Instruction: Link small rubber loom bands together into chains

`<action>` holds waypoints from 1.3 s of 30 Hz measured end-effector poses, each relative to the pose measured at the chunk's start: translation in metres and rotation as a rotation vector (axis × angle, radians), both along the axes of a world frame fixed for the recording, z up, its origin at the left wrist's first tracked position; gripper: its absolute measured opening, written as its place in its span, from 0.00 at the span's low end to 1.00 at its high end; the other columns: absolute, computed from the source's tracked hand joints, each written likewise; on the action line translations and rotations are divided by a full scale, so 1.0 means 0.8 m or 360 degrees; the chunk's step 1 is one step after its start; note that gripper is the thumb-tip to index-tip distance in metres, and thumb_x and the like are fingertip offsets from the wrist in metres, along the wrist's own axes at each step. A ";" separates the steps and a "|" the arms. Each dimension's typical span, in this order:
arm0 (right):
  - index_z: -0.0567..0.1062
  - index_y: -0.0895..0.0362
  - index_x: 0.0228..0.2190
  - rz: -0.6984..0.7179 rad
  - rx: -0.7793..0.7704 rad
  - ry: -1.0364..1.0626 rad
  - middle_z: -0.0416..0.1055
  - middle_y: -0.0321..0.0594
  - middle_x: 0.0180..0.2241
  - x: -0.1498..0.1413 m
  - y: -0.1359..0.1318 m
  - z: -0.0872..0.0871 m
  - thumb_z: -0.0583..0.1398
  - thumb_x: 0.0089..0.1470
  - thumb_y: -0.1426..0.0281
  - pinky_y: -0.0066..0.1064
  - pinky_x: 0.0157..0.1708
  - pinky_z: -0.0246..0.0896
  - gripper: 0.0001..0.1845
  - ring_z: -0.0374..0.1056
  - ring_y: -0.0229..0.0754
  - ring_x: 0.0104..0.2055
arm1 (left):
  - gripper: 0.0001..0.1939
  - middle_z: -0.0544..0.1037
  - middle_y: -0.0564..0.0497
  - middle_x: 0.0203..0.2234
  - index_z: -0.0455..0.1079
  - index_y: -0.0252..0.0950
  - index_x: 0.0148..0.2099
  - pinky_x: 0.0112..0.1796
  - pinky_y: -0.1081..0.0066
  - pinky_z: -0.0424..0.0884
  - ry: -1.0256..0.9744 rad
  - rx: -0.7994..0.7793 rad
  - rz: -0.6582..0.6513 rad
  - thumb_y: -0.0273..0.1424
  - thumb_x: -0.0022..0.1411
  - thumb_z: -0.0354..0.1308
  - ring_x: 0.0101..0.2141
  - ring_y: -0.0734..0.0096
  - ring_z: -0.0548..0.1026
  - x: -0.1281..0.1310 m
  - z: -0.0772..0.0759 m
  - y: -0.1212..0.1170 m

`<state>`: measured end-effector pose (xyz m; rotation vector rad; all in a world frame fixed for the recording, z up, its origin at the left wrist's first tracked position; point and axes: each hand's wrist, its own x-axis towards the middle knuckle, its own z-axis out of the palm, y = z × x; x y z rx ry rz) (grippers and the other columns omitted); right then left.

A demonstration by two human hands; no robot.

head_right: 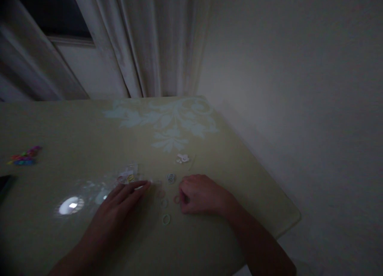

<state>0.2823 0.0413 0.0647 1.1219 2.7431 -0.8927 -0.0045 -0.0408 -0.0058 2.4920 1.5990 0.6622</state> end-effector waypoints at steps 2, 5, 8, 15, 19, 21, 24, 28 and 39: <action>0.75 0.56 0.29 -0.0039 0.0030 0.0159 0.71 0.34 0.30 -0.003 0.006 0.001 0.67 0.48 0.77 0.29 0.35 0.54 0.07 0.66 0.40 0.33 | 0.31 0.77 0.43 0.62 0.67 0.40 0.70 0.52 0.53 0.73 0.0125 0.0115 -0.0058 0.18 0.68 0.49 0.54 0.50 0.76 0.009 -0.002 0.003; 0.74 0.56 0.30 -0.0272 0.0216 0.0408 0.70 0.33 0.31 -0.012 0.018 -0.005 0.67 0.50 0.79 0.28 0.35 0.54 0.08 0.65 0.38 0.33 | 0.29 0.80 0.44 0.58 0.71 0.38 0.65 0.51 0.55 0.72 0.0143 0.0149 -0.0116 0.16 0.66 0.50 0.53 0.51 0.77 0.014 0.000 0.002; 0.73 0.57 0.31 -0.0437 0.0357 0.0525 0.69 0.35 0.33 -0.025 0.026 -0.021 0.66 0.52 0.80 0.28 0.36 0.56 0.09 0.65 0.38 0.34 | 0.23 0.83 0.46 0.49 0.76 0.39 0.54 0.49 0.59 0.71 0.0035 0.0081 -0.0155 0.15 0.66 0.49 0.48 0.56 0.78 0.010 0.008 -0.003; 0.73 0.57 0.32 -0.0437 0.0388 0.0382 0.71 0.37 0.35 -0.038 0.025 -0.044 0.65 0.55 0.77 0.29 0.37 0.57 0.06 0.66 0.40 0.36 | 0.17 0.82 0.47 0.43 0.75 0.39 0.47 0.45 0.60 0.70 0.0138 0.0098 -0.0146 0.16 0.66 0.51 0.42 0.56 0.77 0.004 0.013 -0.005; 0.75 0.57 0.37 -0.0401 0.0419 0.0311 0.72 0.39 0.38 -0.036 0.023 -0.036 0.65 0.58 0.74 0.31 0.39 0.57 0.04 0.67 0.41 0.38 | 0.16 0.81 0.46 0.43 0.76 0.39 0.46 0.46 0.59 0.70 0.0120 -0.0043 -0.0107 0.17 0.68 0.52 0.42 0.56 0.77 0.007 0.013 -0.003; 0.76 0.57 0.37 -0.0381 0.0432 0.0278 0.72 0.39 0.37 -0.036 0.022 -0.034 0.65 0.59 0.74 0.31 0.38 0.57 0.04 0.67 0.41 0.37 | 0.13 0.81 0.46 0.41 0.76 0.39 0.44 0.45 0.58 0.71 0.0084 -0.0148 -0.0051 0.22 0.72 0.52 0.42 0.55 0.78 0.008 0.013 -0.002; 0.76 0.58 0.35 -0.0361 0.0443 0.0258 0.72 0.38 0.35 -0.037 0.022 -0.033 0.65 0.59 0.74 0.31 0.37 0.56 0.01 0.66 0.41 0.36 | 0.12 0.80 0.47 0.38 0.76 0.40 0.42 0.44 0.58 0.72 0.0035 -0.0228 0.0006 0.26 0.73 0.51 0.41 0.55 0.78 0.010 0.013 -0.002; 0.77 0.58 0.34 -0.0370 0.0454 0.0286 0.72 0.38 0.34 -0.037 0.022 -0.034 0.64 0.59 0.75 0.31 0.38 0.57 0.01 0.67 0.41 0.36 | 0.13 0.80 0.47 0.39 0.76 0.40 0.43 0.46 0.55 0.72 -0.0039 -0.0297 0.0073 0.27 0.74 0.50 0.42 0.53 0.78 0.010 0.010 0.000; 0.76 0.57 0.32 -0.0506 0.0250 0.0718 0.71 0.34 0.30 -0.034 0.022 -0.029 0.65 0.52 0.78 0.27 0.33 0.56 0.06 0.65 0.36 0.31 | 0.10 0.80 0.47 0.38 0.74 0.40 0.39 0.44 0.60 0.72 -0.0305 -0.0527 0.0094 0.32 0.71 0.52 0.41 0.57 0.78 0.006 0.021 0.008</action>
